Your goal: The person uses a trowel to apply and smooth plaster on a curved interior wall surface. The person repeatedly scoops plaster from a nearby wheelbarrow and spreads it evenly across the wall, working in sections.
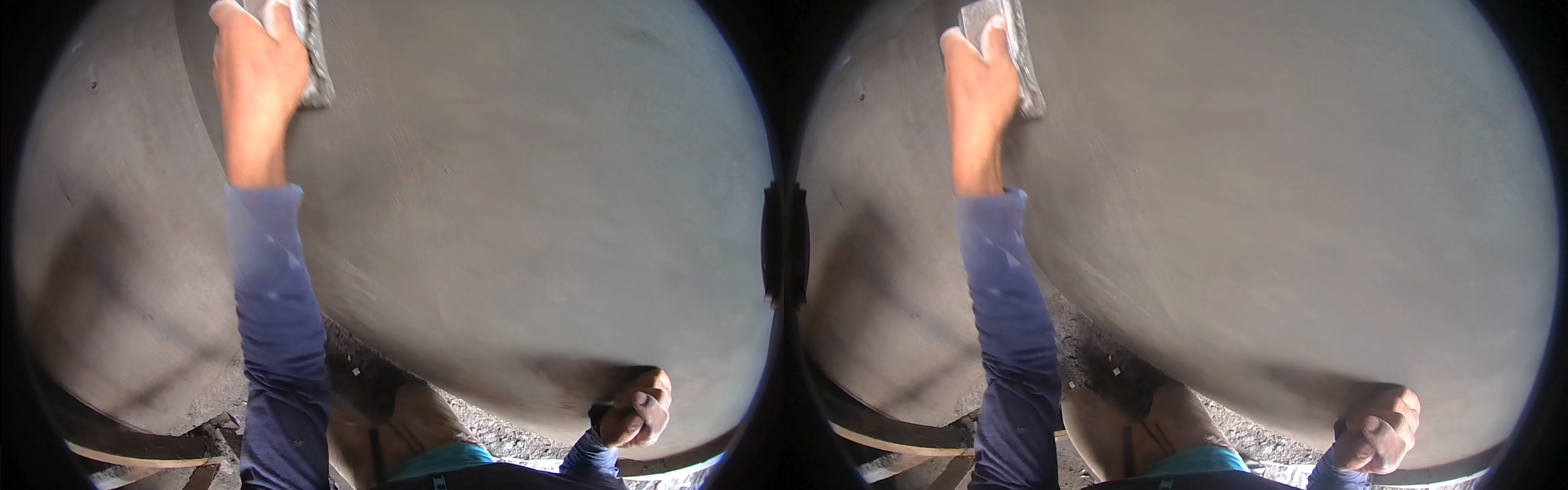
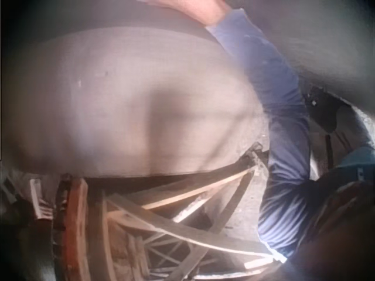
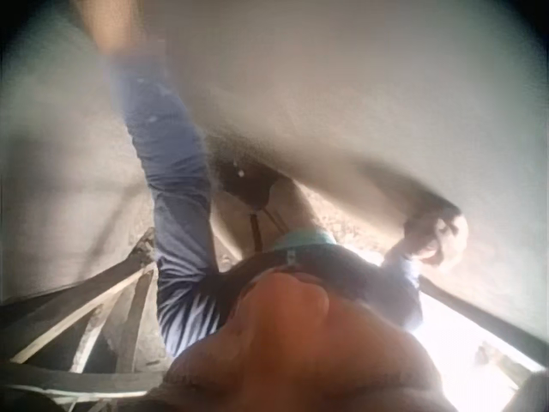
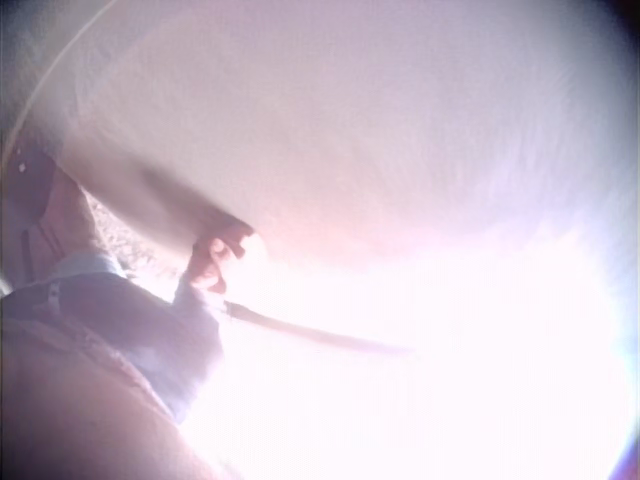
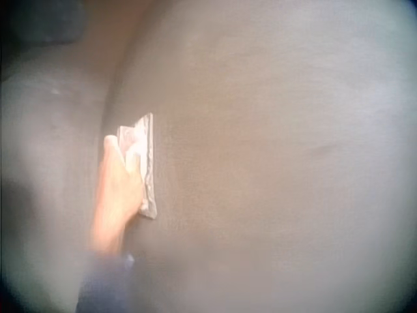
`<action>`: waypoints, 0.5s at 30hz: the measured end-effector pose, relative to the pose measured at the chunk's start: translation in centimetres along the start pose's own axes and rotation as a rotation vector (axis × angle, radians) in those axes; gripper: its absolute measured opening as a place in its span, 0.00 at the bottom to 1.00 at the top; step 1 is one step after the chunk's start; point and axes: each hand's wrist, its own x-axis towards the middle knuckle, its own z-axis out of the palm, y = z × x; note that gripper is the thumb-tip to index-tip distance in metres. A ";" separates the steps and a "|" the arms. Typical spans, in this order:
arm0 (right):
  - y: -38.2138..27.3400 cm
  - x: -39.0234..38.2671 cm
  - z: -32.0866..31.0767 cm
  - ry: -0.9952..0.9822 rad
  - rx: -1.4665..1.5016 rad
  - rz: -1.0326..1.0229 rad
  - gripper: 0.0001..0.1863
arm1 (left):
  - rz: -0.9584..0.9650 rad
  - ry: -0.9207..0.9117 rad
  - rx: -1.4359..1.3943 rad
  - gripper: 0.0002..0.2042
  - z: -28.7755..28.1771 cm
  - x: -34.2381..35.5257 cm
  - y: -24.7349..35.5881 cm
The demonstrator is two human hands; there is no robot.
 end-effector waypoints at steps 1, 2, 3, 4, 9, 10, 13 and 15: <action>0.0 -0.3 0.4 0.028 0.046 0.009 0.10 | -0.004 -0.009 0.003 0.15 -0.5 0.5 -0.2; 0.0 -0.6 0.2 0.029 0.052 0.017 0.12 | -0.024 -0.023 -0.011 0.15 -0.2 0.2 -0.6; 0.4 -1.1 -0.3 0.030 0.059 0.027 0.15 | -0.044 -0.038 -0.024 0.14 0.1 -0.3 -1.0; 1.4 -1.7 -1.2 0.033 0.052 0.022 0.17 | -0.032 0.010 -0.028 0.16 1.8 -6.1 -1.9; 5.5 -6.4 -8.9 0.391 -0.554 0.064 0.29 | -0.220 -0.225 -0.200 0.26 -1.4 -32.7 -0.8; 5.5 -5.3 -9.5 0.319 -0.718 0.038 0.29 | -0.250 -0.259 -0.112 0.26 -2.1 -33.8 -1.1; 5.0 -2.2 -12.0 0.195 -1.089 -0.118 0.30 | -0.242 -0.137 -0.049 0.25 1.0 -20.3 -2.3; 5.2 -2.4 -11.8 0.245 -1.064 -0.132 0.31 | -0.277 -0.029 -0.001 0.23 1.6 -9.0 -3.4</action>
